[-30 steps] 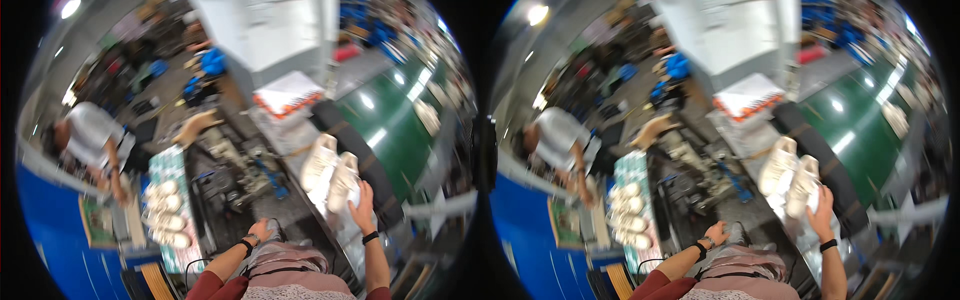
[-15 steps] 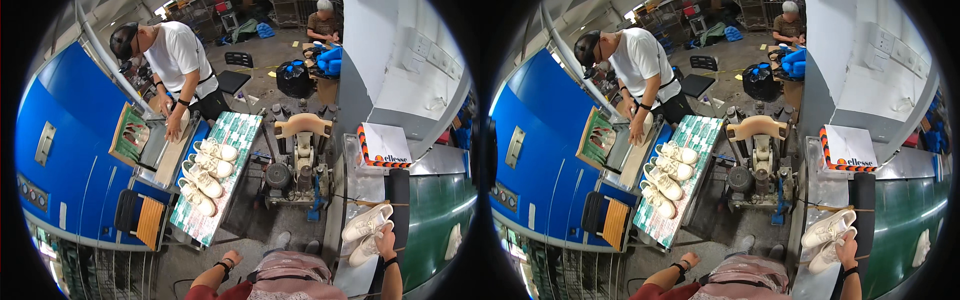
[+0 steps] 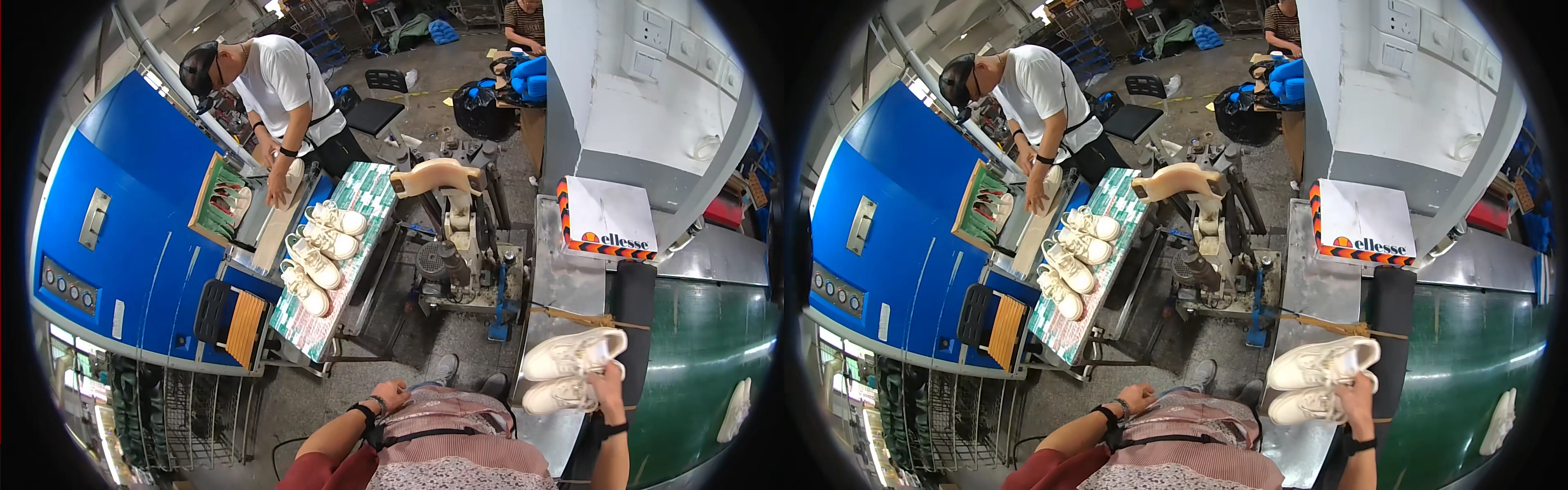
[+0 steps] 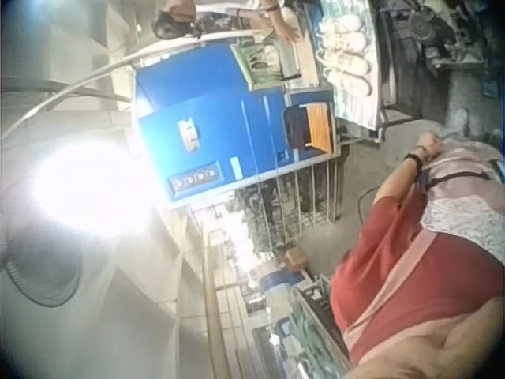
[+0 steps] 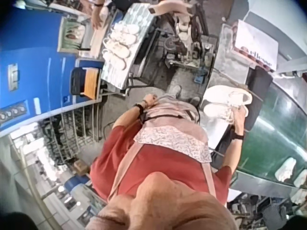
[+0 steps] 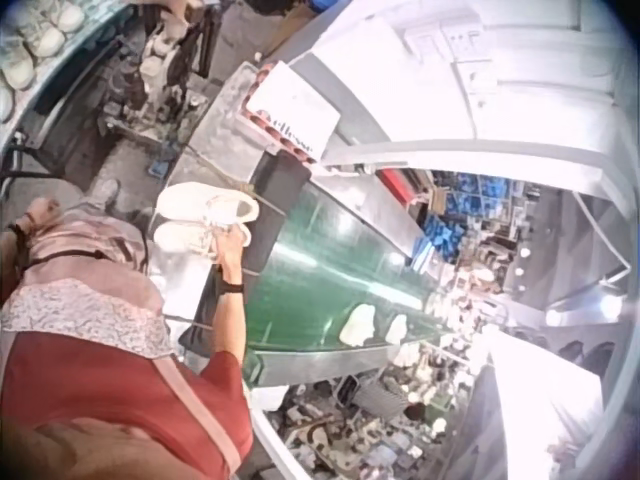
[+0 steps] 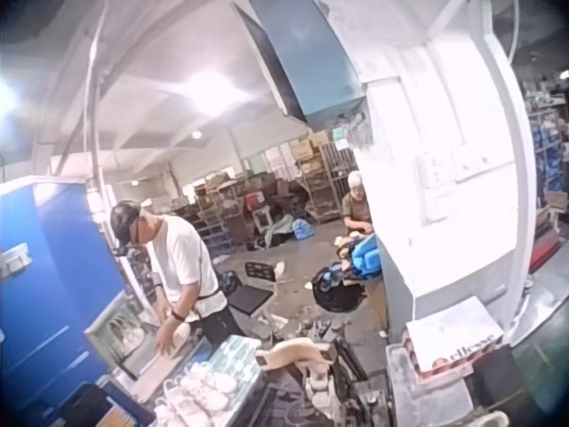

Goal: Assembling sneakers by using a press machine to attach soles to uppers on a factory line.

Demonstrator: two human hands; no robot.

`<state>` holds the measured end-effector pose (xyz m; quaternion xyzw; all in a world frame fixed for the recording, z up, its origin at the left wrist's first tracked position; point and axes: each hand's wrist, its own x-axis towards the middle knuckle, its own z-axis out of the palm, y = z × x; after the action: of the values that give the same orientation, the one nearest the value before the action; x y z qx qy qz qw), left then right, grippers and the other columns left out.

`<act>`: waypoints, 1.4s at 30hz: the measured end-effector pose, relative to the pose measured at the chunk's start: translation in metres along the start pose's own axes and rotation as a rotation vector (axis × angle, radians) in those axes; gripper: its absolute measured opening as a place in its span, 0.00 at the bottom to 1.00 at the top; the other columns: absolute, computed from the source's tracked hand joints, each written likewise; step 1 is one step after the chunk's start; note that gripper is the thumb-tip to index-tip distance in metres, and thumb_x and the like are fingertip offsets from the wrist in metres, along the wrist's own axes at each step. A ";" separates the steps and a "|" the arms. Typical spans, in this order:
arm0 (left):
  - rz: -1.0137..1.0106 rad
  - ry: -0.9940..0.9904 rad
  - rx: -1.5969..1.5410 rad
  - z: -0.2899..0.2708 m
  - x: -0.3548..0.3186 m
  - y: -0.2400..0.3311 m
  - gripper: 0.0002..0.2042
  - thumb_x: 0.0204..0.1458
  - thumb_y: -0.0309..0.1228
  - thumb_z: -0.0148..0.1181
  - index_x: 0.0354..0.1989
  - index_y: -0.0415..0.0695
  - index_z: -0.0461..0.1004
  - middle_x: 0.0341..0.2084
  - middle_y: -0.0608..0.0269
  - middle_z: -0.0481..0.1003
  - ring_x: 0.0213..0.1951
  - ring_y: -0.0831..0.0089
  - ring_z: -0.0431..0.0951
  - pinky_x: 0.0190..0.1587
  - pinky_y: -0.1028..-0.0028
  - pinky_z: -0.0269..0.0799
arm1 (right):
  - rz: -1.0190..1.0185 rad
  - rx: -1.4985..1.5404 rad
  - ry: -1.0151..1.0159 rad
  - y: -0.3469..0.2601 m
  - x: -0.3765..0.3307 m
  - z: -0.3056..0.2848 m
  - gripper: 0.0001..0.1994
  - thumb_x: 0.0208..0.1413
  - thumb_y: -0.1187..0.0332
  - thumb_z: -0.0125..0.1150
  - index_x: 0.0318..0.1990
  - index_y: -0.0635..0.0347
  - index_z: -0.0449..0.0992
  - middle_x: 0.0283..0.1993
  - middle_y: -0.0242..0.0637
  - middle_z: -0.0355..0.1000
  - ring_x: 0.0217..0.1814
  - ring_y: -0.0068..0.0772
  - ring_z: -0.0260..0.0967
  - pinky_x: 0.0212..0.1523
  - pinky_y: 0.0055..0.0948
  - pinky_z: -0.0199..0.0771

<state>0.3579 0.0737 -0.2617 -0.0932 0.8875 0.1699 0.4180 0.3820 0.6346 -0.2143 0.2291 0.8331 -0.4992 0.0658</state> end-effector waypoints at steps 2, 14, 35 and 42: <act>-0.005 -0.002 0.010 0.004 0.001 -0.009 0.25 0.52 0.48 0.62 0.53 0.43 0.77 0.46 0.51 0.81 0.51 0.54 0.80 0.55 0.62 0.74 | 0.063 0.253 0.095 -0.006 -0.025 -0.039 0.19 0.38 0.76 0.59 0.43 0.67 0.79 0.38 0.37 0.78 0.39 0.30 0.74 0.43 0.30 0.72; 0.009 0.345 -0.116 -0.122 0.051 -0.032 0.21 0.51 0.43 0.67 0.48 0.40 0.77 0.41 0.49 0.82 0.47 0.54 0.81 0.51 0.62 0.76 | 0.392 -0.840 0.847 0.152 -0.053 -0.271 0.28 0.58 0.62 0.60 0.64 0.64 0.65 0.57 0.53 0.73 0.57 0.53 0.72 0.56 0.40 0.70; 0.040 0.626 0.189 -0.480 0.249 -0.151 0.27 0.49 0.54 0.62 0.48 0.43 0.76 0.43 0.53 0.81 0.46 0.57 0.81 0.51 0.50 0.69 | -1.129 -0.658 -0.393 -0.544 0.213 0.636 0.35 0.47 0.75 0.60 0.67 0.48 0.64 0.60 0.51 0.65 0.55 0.56 0.71 0.47 0.46 0.76; 0.391 0.784 -0.074 -0.469 0.242 -0.153 0.13 0.49 0.41 0.64 0.37 0.45 0.80 0.31 0.51 0.80 0.37 0.51 0.80 0.41 0.54 0.72 | -0.935 -0.848 -0.476 -0.562 0.259 0.689 0.16 0.51 0.65 0.64 0.47 0.56 0.73 0.35 0.53 0.76 0.39 0.58 0.76 0.39 0.51 0.74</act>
<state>-0.0813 -0.2517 -0.2056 0.0042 0.9733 0.2295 0.0058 -0.1814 -0.1001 -0.1911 -0.3176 0.9312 -0.1418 0.1088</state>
